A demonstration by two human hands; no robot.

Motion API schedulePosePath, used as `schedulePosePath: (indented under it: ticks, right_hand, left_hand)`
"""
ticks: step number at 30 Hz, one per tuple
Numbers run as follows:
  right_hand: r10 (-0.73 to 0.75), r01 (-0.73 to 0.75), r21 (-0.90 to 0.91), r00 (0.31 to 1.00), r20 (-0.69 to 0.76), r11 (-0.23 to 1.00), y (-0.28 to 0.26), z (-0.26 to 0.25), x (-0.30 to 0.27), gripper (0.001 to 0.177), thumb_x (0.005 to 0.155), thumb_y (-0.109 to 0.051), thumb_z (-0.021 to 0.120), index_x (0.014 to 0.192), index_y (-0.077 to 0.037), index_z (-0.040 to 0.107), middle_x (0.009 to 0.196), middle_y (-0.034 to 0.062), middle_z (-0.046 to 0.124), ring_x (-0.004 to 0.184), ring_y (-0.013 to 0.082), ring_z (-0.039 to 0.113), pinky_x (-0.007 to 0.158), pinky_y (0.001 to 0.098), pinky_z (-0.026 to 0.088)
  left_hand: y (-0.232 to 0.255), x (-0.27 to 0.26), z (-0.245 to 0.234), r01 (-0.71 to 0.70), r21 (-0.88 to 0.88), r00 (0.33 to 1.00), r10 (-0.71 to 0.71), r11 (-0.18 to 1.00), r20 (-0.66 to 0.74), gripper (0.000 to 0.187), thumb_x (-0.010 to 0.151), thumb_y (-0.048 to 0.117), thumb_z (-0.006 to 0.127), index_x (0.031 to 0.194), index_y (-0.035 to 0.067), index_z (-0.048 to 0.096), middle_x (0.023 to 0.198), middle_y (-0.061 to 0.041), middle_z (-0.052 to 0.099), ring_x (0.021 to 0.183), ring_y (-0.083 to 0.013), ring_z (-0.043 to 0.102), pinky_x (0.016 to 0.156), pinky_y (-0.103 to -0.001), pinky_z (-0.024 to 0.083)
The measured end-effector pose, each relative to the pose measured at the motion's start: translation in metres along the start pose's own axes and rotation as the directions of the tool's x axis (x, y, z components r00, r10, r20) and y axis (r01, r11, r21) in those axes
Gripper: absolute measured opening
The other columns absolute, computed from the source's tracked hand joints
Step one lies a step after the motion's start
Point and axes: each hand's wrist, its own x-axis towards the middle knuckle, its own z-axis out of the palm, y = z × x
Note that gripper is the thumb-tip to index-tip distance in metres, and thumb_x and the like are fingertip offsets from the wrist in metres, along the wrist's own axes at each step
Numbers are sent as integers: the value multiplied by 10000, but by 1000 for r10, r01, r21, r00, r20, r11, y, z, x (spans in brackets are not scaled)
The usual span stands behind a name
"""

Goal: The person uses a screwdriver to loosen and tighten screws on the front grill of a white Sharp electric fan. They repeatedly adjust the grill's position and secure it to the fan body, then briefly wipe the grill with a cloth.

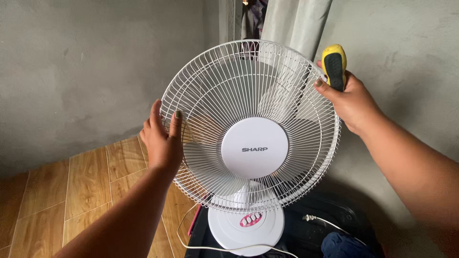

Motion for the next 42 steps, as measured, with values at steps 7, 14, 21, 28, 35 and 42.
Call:
schedulePosePath:
  ticks: [7,14,21,28,35,42]
  right_hand:
    - [-58,62,-109,998,32,992,-21,2,1,501,949,-241,699,1421,-112,595,1376,14,655,1219,116,593,1063,324,437]
    - [-168,276,-546,956,239,791,-83,35,45,578,894,-361,786,1364,-69,620,1112,103,730,998,199,678,876,370,527]
    - [90,422,-723,829,552,546,-136,81,84,719,751,-477,810,1401,-228,631,1107,60,764,1011,226,701,896,390,527]
    - [-130,588,-593,762,634,550,-122,80,86,660,768,-433,814,1341,-145,657,1366,46,583,1152,237,615,927,386,510]
    - [-197,621,-522,733,651,585,-119,75,83,603,775,-388,824,1285,-97,685,1316,38,600,1191,224,618,993,368,509]
    - [-143,564,-564,772,619,603,-126,75,76,620,753,-403,831,1282,-113,687,1315,23,593,1187,217,615,981,375,509]
  left_hand:
    - [5,-4,3,-11,-23,1000,11,1000,-26,786,955,664,474,1583,218,318,1567,-183,355,1483,-359,221,1181,-575,249]
    - [9,-7,8,-45,-27,998,43,999,-53,745,974,646,463,1578,224,354,1543,-191,387,1465,-372,262,1161,-586,249]
    - [8,-13,14,-110,-39,989,106,993,-105,725,980,647,486,1558,217,403,1489,-180,452,1418,-364,337,1157,-567,274]
    - [-4,-8,7,-66,-56,998,66,996,-9,757,946,567,625,1568,231,353,1494,-155,447,1424,-339,345,1180,-548,291]
    - [-63,-19,-5,200,-538,948,-22,819,319,1298,682,464,863,1597,153,-2,1580,-244,279,1426,-401,399,1161,-581,343]
    - [-94,-68,10,584,-421,737,-237,694,633,1300,542,438,891,1561,184,124,1460,-228,546,1342,-395,552,1148,-585,401]
